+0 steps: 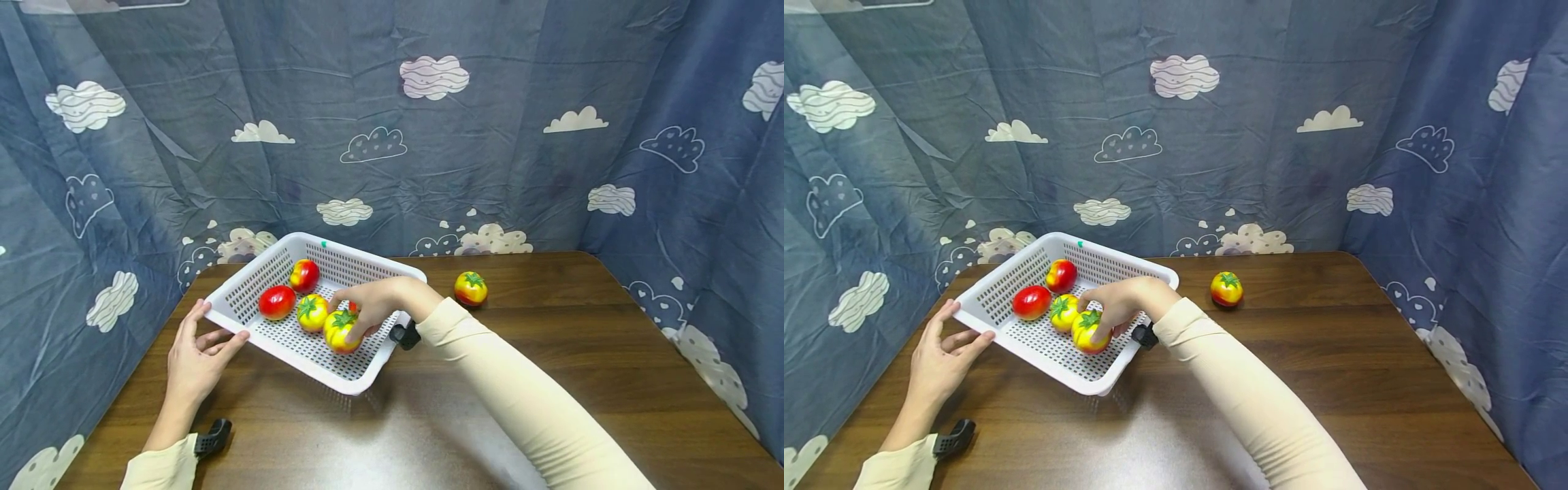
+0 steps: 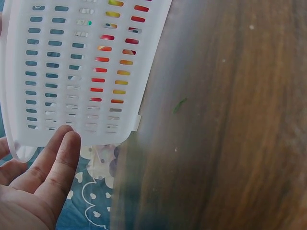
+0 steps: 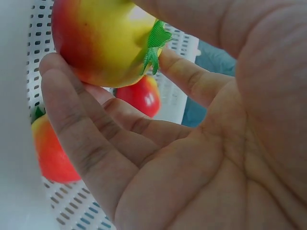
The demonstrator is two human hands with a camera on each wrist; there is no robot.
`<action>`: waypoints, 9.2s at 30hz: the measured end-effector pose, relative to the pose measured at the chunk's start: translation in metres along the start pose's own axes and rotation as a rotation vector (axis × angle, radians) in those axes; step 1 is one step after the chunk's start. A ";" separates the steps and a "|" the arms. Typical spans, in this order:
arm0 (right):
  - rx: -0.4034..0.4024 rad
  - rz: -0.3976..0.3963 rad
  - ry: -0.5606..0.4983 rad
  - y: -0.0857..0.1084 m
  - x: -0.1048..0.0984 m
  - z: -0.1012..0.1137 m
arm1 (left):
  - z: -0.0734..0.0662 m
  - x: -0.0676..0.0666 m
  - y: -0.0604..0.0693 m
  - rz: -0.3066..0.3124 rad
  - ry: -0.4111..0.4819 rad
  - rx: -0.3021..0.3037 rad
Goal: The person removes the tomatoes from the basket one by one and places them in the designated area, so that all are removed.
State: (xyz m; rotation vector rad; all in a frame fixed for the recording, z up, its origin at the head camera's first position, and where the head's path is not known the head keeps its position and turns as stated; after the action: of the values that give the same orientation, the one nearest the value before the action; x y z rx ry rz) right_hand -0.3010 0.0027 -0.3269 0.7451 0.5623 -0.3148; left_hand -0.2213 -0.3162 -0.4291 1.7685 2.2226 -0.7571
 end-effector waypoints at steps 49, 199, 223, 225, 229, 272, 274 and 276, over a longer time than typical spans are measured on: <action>-0.102 -0.187 0.095 0.066 -0.026 -0.042 | -0.001 0.000 0.001 0.000 0.020 0.003; 0.116 -0.445 -0.404 0.171 -0.036 -0.263 | 0.001 0.002 0.001 -0.021 0.037 0.012; 0.165 -0.421 -0.359 0.164 -0.027 -0.286 | 0.003 0.001 0.001 -0.013 0.039 -0.004; 0.164 -0.413 -0.346 0.163 -0.027 -0.284 | 0.003 0.000 0.001 -0.011 0.036 -0.007; 0.168 -0.402 -0.318 0.160 -0.026 -0.282 | 0.002 0.000 0.001 -0.009 0.029 -0.009; 0.185 -0.524 -0.162 0.172 -0.037 -0.270 | 0.006 0.001 -0.002 -0.006 0.041 0.029; 0.180 -0.553 -0.122 0.173 -0.040 -0.264 | 0.006 0.001 -0.002 -0.005 0.039 0.029; 0.165 -0.577 -0.096 0.174 -0.044 -0.257 | 0.006 0.001 -0.003 -0.003 0.037 0.028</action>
State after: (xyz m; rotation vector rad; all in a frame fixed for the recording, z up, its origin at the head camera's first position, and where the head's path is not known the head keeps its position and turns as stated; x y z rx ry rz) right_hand -0.3508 0.3108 -0.3598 0.7111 0.6586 -0.9358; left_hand -0.2252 -0.3187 -0.4340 1.8067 2.2497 -0.7652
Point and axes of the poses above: each hand's wrist, its own y-axis away from the middle knuckle, its own x-axis out of the palm, z = x × y, the point moved 2 cm from there along -y, towards the middle knuckle, and after that the axes turned 9 degrees about z, right-handed, at the moved point
